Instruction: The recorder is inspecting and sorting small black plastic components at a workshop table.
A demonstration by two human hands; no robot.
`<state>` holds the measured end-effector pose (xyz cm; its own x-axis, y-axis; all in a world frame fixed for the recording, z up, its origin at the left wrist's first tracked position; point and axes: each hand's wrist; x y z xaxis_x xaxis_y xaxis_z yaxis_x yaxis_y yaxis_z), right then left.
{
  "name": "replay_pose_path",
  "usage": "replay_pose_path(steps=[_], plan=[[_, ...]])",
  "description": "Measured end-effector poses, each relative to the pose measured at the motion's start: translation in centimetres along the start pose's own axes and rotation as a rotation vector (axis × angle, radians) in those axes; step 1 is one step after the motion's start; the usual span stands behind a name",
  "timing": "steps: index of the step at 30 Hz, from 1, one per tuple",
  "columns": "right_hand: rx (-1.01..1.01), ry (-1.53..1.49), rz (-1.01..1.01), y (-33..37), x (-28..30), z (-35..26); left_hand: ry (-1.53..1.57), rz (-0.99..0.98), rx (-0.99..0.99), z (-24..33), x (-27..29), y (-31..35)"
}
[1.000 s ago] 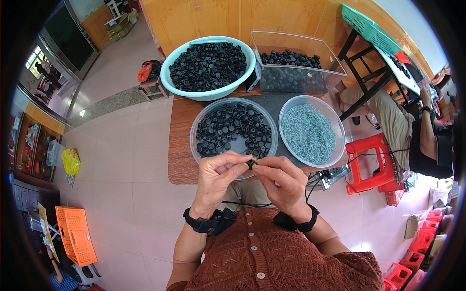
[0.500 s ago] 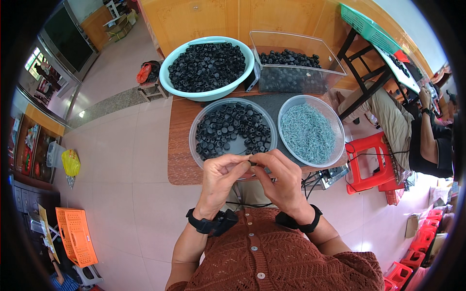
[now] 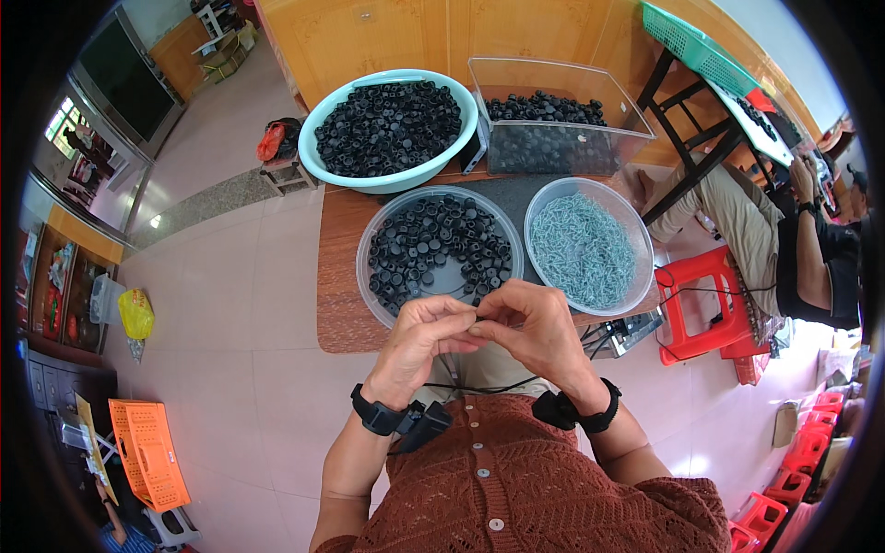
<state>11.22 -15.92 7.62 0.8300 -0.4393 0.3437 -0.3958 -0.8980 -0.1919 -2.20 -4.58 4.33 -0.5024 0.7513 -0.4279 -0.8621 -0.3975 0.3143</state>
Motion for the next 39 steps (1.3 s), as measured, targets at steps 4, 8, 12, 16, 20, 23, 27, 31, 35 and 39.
replay_pose_path(steps=[4,8,12,16,20,23,27,31,35,39], plan=[[-0.012,0.005,-0.006,0.0,0.0,0.2,0.040,-0.044,0.041,-0.2,0.5,-0.4],[-0.002,0.046,-0.017,-0.3,-0.1,0.5,0.122,-0.098,0.078,-0.3,1.0,-0.8],[0.077,0.110,0.006,-0.1,-0.5,0.9,0.101,-0.050,0.040,-0.3,0.9,-0.9],[0.154,0.058,0.073,0.0,-1.2,1.4,0.088,-0.027,0.035,-0.3,0.6,-0.9],[0.138,0.090,0.069,-0.1,-1.2,1.9,0.022,0.029,-0.025,-0.4,0.1,-0.5],[0.135,0.116,0.055,-0.3,-1.2,2.1,-0.011,0.049,-0.105,-0.8,-0.4,-0.4],[0.162,0.088,0.051,0.0,-1.4,2.2,-0.040,0.031,-0.151,-0.8,0.0,-0.3],[0.148,0.090,0.052,0.4,-1.7,2.3,-0.070,-0.003,-0.061,-0.5,0.7,-0.5],[0.159,0.268,0.034,0.4,-1.9,2.3,-0.077,-0.016,0.012,-0.6,1.1,-0.8],[0.148,0.142,-0.002,0.4,-1.5,2.1,0.061,-0.003,0.039,-1.0,1.7,-1.0]])
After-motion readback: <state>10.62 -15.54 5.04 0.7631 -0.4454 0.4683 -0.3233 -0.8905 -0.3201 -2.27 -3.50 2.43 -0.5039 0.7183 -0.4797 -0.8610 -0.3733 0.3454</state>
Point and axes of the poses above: each hand's wrist, its own y-axis away from the middle knuckle, its own x-axis out of the back of the hand, z = x × y, and after that the axes turned 3 degrees about -y, right-handed
